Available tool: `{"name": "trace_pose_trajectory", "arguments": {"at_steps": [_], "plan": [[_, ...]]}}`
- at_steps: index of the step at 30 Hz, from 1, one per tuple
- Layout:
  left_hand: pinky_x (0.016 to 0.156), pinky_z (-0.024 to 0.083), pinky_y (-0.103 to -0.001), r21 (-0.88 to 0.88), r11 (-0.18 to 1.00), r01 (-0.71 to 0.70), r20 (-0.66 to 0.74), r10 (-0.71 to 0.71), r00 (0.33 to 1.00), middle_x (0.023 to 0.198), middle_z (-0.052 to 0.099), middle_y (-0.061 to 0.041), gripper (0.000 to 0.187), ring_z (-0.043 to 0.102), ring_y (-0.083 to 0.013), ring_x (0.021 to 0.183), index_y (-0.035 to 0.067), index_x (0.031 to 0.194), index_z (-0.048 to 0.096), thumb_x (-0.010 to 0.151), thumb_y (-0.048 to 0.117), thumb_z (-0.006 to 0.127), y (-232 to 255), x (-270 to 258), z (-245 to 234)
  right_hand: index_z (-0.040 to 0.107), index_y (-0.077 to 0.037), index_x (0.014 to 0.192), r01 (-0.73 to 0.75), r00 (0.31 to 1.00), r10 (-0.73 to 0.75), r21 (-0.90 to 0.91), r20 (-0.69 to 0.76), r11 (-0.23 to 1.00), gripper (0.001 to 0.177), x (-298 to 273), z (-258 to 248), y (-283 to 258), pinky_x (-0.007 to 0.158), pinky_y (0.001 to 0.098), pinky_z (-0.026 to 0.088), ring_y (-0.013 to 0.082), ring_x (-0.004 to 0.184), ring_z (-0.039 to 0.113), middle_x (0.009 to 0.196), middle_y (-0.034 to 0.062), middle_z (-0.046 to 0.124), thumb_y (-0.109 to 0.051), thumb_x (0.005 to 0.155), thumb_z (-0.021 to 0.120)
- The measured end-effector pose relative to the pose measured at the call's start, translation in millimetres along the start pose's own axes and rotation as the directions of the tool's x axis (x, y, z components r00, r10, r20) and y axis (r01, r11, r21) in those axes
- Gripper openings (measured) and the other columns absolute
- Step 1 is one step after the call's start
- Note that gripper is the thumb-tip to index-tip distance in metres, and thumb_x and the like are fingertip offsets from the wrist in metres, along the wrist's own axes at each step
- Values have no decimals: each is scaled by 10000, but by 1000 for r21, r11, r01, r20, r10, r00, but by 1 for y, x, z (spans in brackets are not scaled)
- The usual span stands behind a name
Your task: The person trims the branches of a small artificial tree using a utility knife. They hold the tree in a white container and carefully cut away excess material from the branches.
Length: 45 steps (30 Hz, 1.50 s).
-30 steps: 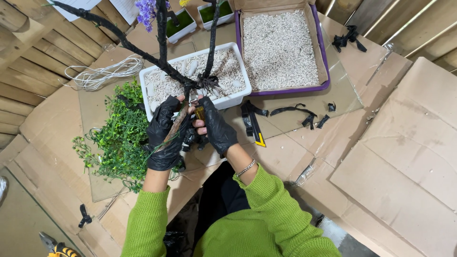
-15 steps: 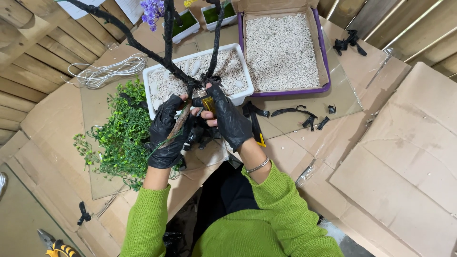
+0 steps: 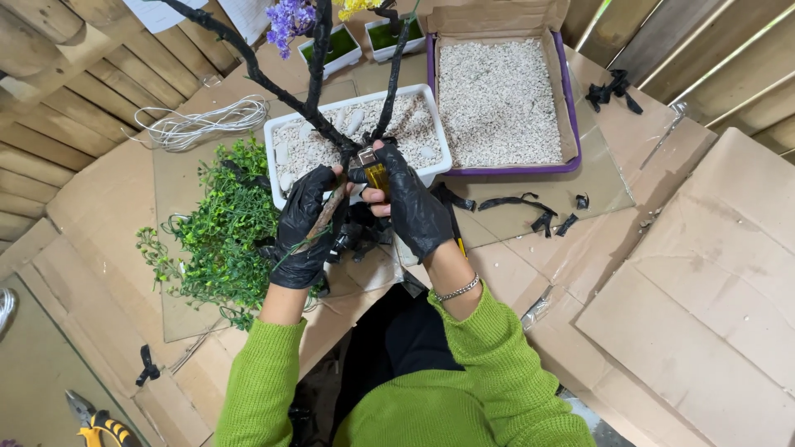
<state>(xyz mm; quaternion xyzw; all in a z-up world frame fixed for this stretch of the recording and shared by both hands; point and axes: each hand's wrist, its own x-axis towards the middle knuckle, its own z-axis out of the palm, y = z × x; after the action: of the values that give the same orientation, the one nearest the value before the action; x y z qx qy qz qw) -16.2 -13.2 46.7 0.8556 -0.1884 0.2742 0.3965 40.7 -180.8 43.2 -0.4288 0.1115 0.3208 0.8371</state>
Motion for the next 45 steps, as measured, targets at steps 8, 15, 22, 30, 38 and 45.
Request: {"name": "trace_pose_trajectory", "arguments": {"at_steps": [8, 15, 22, 30, 38, 45], "plan": [[1200, 404, -436, -157, 955, -252, 88, 268, 959, 1502, 540, -148, 465, 520, -342, 1395, 23, 1479, 512, 1056, 171, 637, -26, -10, 4, 475, -174, 1482, 270, 922, -291, 113, 255, 956, 550, -6, -2, 10, 450, 201, 355, 146, 590, 494, 1150, 101, 426, -263, 960, 624], [1103, 442, -395, -154, 966, -207, 204, 236, 950, 1476, 586, -98, 473, 546, -329, 1356, 168, 1494, 565, 1041, 284, 634, -62, -7, 0, 703, -116, 1052, 271, 952, -257, 62, -167, 961, 352, -13, 4, 9, 369, 207, 397, 152, 512, 541, 647, 19, 492, -453, 953, 673], [1109, 454, -386, -2, 927, -375, 327, 355, 876, 1471, 572, -102, 490, 542, -304, 1339, 177, 1505, 549, 1032, 248, 654, -62, 11, -21, 683, -198, 987, 37, 999, -36, 109, -15, 993, 585, 3, -21, 1, 362, 280, 219, 154, 385, 391, 585, -22, 430, -742, 865, 506], [1106, 456, -427, -211, 955, -209, 310, 268, 912, 1506, 520, -176, 505, 545, -376, 1325, 124, 1501, 551, 1014, 147, 684, -38, 17, -32, 612, -246, 861, -58, 990, 37, 155, 133, 986, 543, 6, -42, 17, 384, 292, 268, 192, 424, 430, 624, -2, 442, -771, 870, 476], [1070, 489, -415, -117, 941, -316, 298, 337, 893, 1457, 556, -204, 447, 566, -399, 1256, 67, 1491, 552, 1049, 52, 616, -34, 18, -28, 633, -270, 911, -34, 989, 5, 199, 145, 979, 526, 2, -49, 32, 379, 289, 273, 191, 438, 423, 645, -9, 427, -773, 869, 486], [1154, 448, -474, -44, 993, -109, 219, 116, 969, 1309, 606, -384, 410, 534, -532, 1124, -26, 1344, 680, 976, 141, 743, -8, 14, -22, 654, -294, 962, -14, 987, -26, 244, 160, 970, 515, -1, -52, 33, 373, 286, 279, 189, 453, 416, 667, -15, 413, -775, 867, 495]]}}
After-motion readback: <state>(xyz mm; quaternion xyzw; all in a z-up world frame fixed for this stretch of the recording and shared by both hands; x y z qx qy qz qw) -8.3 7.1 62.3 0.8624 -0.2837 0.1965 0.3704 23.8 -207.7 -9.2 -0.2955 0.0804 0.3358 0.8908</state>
